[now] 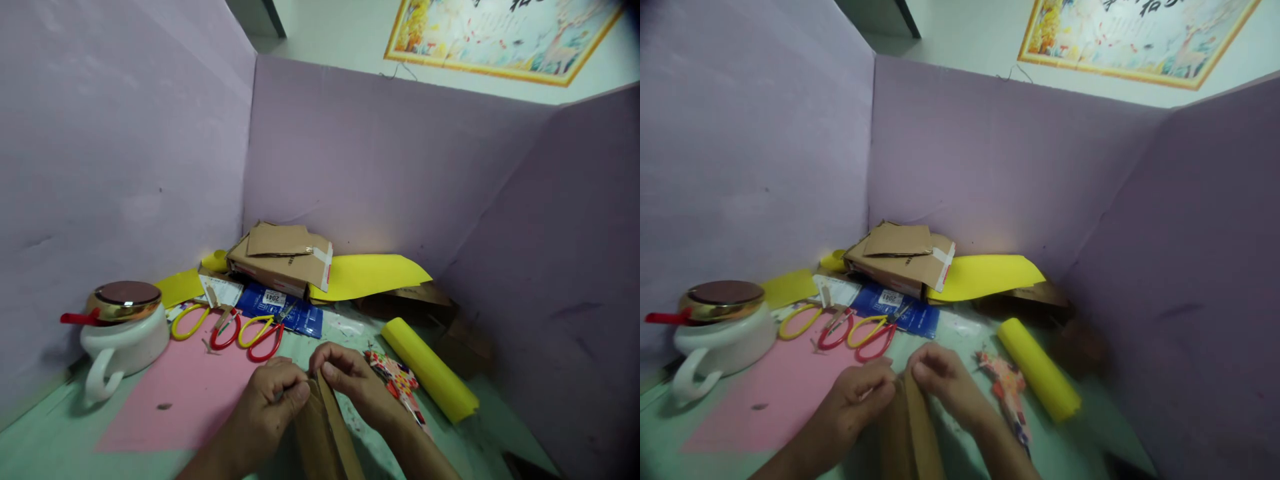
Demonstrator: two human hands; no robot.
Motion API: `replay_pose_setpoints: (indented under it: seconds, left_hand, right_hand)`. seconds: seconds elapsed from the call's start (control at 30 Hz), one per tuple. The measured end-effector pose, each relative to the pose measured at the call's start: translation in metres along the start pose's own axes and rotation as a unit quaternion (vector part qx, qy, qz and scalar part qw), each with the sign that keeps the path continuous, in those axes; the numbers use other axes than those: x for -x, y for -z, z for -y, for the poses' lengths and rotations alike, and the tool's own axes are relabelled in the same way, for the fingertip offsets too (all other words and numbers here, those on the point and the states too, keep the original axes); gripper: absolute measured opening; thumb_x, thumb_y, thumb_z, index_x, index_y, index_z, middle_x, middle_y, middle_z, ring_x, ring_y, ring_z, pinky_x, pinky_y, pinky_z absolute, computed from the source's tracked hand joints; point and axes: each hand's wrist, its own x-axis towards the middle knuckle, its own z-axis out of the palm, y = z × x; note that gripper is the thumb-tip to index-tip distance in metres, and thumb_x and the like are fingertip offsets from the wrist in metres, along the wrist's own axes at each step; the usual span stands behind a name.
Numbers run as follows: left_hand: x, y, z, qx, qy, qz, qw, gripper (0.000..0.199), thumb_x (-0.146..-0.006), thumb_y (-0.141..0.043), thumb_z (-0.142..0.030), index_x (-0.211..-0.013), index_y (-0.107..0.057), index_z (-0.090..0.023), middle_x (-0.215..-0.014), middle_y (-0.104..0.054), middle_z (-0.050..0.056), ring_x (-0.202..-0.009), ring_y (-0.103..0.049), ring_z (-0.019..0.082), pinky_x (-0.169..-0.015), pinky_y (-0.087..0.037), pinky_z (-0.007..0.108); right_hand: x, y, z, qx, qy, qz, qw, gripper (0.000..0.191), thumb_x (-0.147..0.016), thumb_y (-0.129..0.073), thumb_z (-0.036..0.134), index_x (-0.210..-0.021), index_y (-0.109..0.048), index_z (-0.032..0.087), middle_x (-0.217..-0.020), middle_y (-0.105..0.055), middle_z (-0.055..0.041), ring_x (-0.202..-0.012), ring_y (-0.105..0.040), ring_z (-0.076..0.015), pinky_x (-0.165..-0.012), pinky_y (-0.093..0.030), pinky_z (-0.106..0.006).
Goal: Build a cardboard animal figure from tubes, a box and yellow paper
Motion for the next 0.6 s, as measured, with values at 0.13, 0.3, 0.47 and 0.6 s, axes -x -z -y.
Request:
replay_pose_setpoints:
  seconds: [0.13,0.3,0.47,0.6]
  left_hand:
    - [-0.001,-0.001,0.000,0.019,0.029,0.017,0.999,0.035,-0.079,-0.044,-0.045,-0.055,-0.038,-0.020,-0.058,-0.036,-0.003,-0.059,-0.035,0.014,-0.056,-0.027,0.027]
    - [-0.001,-0.005,0.000,-0.006,0.044,0.033,0.998,0.036,-0.077,-0.043,-0.045,-0.052,-0.036,-0.020,-0.057,-0.034,-0.003,-0.059,-0.035,0.014,-0.056,-0.026,0.028]
    - [0.000,-0.013,0.007,-0.013,0.036,0.027,0.999,0.037,-0.077,-0.043,-0.044,-0.051,-0.034,-0.020,-0.056,-0.033,-0.003,-0.060,-0.037,0.015,-0.057,-0.026,0.028]
    - [0.000,-0.015,0.008,-0.014,0.031,0.032,0.999,0.038,-0.078,-0.043,-0.045,-0.051,-0.035,-0.020,-0.057,-0.035,-0.002,-0.061,-0.037,0.015,-0.058,-0.026,0.028]
  right_hand:
    - [0.000,0.001,0.000,0.012,-0.001,0.009,1.000,0.036,-0.073,-0.065,0.051,-0.066,-0.060,0.016,-0.063,-0.048,0.0017,-0.061,-0.042,-0.0118,-0.059,-0.034,-0.024]
    - [-0.001,0.007,0.001,-0.051,-0.073,0.074,0.993,0.040,-0.064,-0.072,0.052,-0.060,-0.059,0.014,-0.050,-0.041,0.0061,-0.047,-0.030,-0.0063,-0.046,-0.023,-0.021]
    - [-0.001,0.013,0.006,-0.039,-0.104,0.107,0.988,0.036,-0.060,-0.076,0.046,-0.057,-0.061,0.014,-0.046,-0.043,0.0067,-0.043,-0.029,-0.0046,-0.042,-0.021,-0.020]
    - [0.001,0.017,0.014,-0.021,-0.110,0.122,0.986,0.033,-0.060,-0.077,0.044,-0.056,-0.064,0.013,-0.047,-0.047,0.0057,-0.043,-0.031,-0.0049,-0.043,-0.026,-0.020]
